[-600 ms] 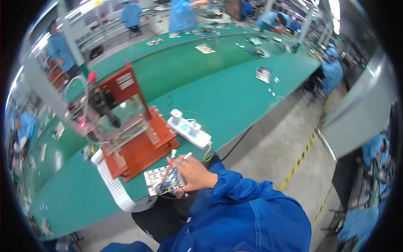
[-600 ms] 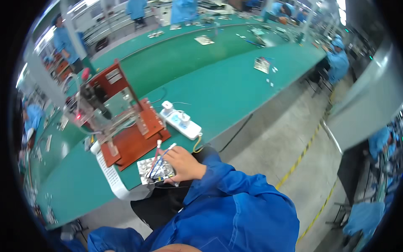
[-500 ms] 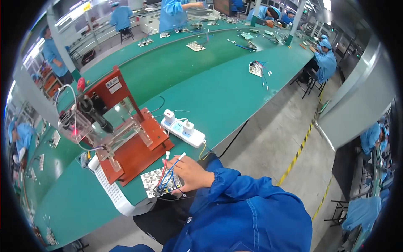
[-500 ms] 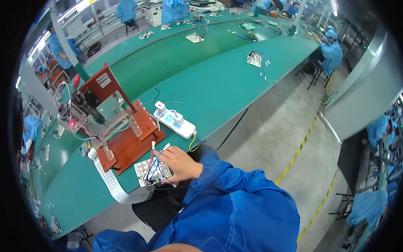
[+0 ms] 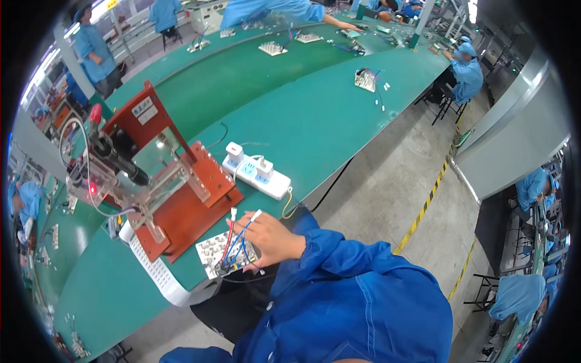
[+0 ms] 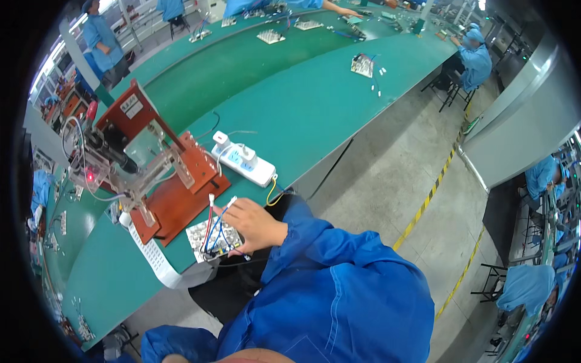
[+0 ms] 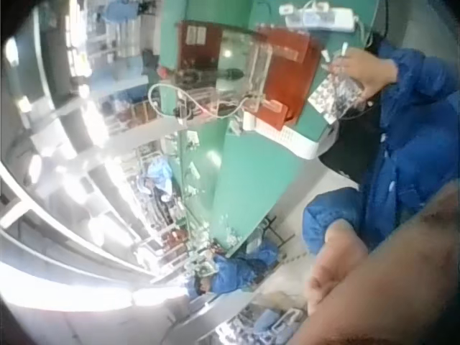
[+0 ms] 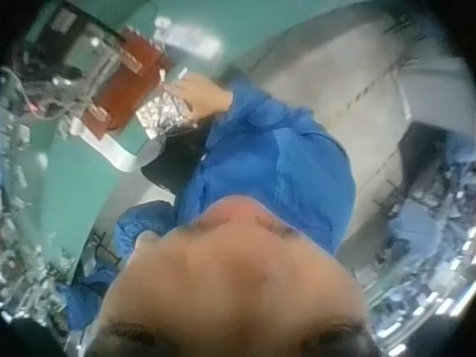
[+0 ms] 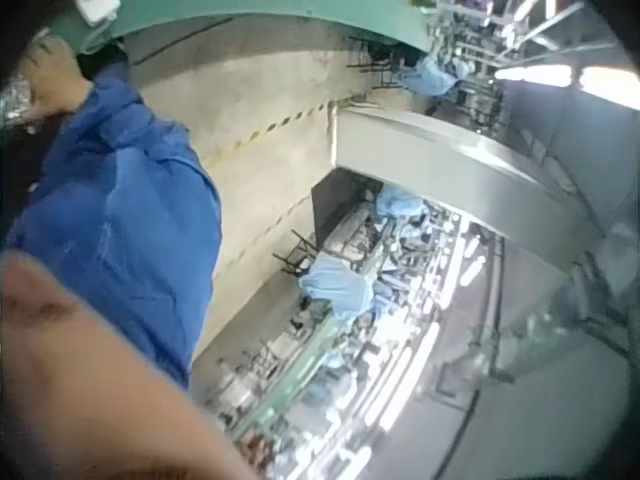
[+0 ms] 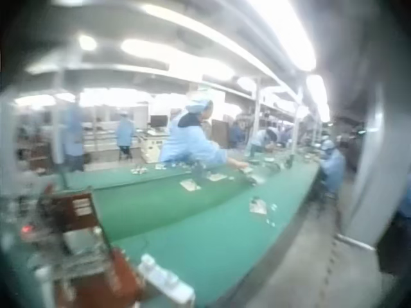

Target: Manually assemble and test circuit boards using a specialized press-down jig at an industrial workstation.

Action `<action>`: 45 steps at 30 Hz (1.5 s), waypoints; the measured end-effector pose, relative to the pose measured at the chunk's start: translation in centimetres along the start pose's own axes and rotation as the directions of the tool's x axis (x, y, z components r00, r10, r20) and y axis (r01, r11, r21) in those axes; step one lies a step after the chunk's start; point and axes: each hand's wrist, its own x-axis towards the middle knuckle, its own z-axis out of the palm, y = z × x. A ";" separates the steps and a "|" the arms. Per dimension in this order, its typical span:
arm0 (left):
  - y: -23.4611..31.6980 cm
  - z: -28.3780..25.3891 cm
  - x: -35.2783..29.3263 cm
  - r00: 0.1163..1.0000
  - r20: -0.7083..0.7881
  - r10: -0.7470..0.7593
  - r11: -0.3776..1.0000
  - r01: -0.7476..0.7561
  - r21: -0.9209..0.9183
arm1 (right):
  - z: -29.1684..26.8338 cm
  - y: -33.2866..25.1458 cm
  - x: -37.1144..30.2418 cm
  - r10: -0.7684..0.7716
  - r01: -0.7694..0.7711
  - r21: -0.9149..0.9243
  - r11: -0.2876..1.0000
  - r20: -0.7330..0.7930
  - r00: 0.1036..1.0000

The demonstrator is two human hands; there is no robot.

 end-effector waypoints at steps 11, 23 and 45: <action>18.6 -23.9 3.4 0.100 -0.752 -0.651 -0.753 -0.210 0.624 | 0.0 -0.9 1.4 -0.024 0.027 -0.080 0.996 0.039 0.999; 15.9 -29.6 7.6 -0.035 -0.782 -0.623 -0.778 -0.085 0.623 | 0.6 -1.3 1.2 -0.060 0.061 -0.124 0.990 0.007 0.998; 13.0 -18.5 10.4 0.307 -0.169 -0.937 -0.340 -0.680 0.650 | -9.4 -1.4 -3.1 -0.021 0.096 0.303 0.948 -0.241 0.970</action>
